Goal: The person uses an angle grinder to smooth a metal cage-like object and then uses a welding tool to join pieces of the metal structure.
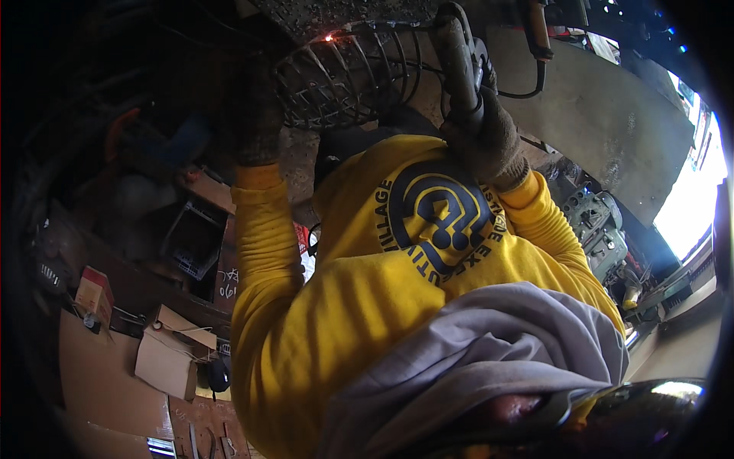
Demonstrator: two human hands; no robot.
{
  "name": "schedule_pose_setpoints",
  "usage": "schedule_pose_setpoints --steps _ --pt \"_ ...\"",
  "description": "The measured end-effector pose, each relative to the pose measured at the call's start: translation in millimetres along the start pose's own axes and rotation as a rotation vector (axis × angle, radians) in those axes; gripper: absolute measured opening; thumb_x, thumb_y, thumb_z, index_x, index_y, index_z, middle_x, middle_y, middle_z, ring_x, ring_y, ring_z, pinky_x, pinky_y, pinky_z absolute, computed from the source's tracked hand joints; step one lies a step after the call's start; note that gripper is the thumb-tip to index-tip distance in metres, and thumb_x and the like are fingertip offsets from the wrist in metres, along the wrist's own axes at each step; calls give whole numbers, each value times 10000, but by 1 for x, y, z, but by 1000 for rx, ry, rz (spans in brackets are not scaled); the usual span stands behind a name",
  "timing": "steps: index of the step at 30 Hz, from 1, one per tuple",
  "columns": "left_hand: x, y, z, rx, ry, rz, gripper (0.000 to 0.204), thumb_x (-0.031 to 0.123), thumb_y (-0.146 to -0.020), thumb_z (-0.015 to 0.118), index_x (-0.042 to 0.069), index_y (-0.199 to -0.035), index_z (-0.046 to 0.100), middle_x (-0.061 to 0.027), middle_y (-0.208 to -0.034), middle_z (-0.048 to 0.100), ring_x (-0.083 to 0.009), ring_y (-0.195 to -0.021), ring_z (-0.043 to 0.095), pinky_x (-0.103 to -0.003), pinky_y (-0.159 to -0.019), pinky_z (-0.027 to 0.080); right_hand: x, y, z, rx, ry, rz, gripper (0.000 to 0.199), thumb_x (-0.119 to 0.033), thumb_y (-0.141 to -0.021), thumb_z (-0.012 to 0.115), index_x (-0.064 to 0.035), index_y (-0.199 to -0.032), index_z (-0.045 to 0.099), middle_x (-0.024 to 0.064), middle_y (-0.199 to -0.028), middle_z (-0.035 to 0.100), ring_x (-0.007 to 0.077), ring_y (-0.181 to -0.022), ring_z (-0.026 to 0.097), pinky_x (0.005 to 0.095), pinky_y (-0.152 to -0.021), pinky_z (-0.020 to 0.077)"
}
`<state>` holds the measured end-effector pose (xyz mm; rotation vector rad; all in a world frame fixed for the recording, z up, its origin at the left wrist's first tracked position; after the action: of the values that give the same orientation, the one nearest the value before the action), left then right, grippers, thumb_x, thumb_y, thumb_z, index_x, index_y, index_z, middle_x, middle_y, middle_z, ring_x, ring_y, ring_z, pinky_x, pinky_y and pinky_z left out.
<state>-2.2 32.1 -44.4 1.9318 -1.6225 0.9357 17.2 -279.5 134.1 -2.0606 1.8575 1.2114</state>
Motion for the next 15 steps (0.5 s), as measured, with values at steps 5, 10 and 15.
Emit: schedule_pose_setpoints --steps 5,10,15 --pt "42 -8 -27 106 -218 220 302 102 -910 565 62 -1206 606 -106 -1064 668 -265 -955 639 -359 -855 512 -8 0 -1 2 -10 21 454 -167 -783 738 -44 -1163 522 89 -878 646 189 -819 641 346 -748 508" --pt "13 -11 -17 91 33 37 281 122 -927 550 57 -1193 612 -98 -1066 662 -241 -937 632 -344 -840 511 3 1 2 -9 -139 -111 511 -207 -812 736 -17 -1219 492 194 -940 649 333 -835 666 379 -743 517" --pt "31 -18 -24 76 88 39 266 143 -944 534 52 -1179 617 -89 -1067 656 -216 -919 625 -329 -824 511 0 -1 0 -9 -191 -205 496 -201 -810 737 -3 -1199 503 188 -933 649 316 -815 671 379 -736 522"
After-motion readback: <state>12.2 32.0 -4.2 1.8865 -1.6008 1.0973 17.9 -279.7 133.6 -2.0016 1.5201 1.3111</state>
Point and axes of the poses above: each hand's wrist, its own y-axis away from the middle knuckle, its own z-axis out of the palm, x = y × z, the point moved 4 cm from there along -y, towards the middle knuckle
